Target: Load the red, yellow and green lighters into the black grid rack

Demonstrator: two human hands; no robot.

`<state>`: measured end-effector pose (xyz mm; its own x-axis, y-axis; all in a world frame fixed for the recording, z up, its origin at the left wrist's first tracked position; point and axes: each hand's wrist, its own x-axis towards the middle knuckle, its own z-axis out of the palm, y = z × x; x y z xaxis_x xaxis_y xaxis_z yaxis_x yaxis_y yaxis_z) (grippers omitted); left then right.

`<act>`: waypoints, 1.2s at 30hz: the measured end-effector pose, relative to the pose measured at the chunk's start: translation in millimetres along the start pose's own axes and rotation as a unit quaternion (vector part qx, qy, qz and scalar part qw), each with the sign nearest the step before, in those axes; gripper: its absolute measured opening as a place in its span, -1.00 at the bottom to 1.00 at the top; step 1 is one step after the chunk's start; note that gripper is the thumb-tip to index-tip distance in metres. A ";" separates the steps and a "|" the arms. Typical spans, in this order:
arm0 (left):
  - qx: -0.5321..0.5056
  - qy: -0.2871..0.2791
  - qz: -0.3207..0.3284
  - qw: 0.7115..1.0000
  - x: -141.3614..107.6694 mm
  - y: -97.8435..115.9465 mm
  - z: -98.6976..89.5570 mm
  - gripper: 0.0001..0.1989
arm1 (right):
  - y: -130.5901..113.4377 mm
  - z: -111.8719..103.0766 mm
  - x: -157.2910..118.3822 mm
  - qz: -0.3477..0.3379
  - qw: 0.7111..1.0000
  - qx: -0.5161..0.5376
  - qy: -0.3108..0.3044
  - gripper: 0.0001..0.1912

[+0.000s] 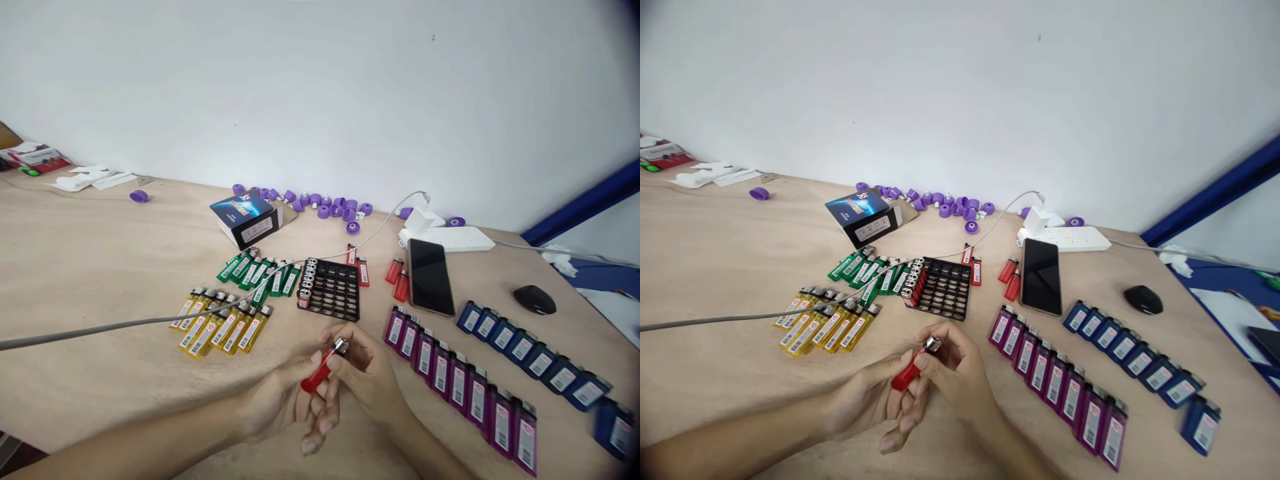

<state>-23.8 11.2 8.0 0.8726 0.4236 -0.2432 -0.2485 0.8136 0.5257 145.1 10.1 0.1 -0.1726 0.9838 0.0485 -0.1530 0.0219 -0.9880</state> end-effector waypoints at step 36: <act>0.699 0.257 0.454 0.489 -6.4 27.0 -14.2 -0.86 | -16.6 -13.9 42.5 -0.096 0.965 -0.114 0.214 -0.74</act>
<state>-42.1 36.1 12.2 0.3594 0.6938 0.6241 0.4088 -0.7182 0.5631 153.8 54.0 16.5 0.2631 0.9400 0.2174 0.0842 0.2021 -0.9757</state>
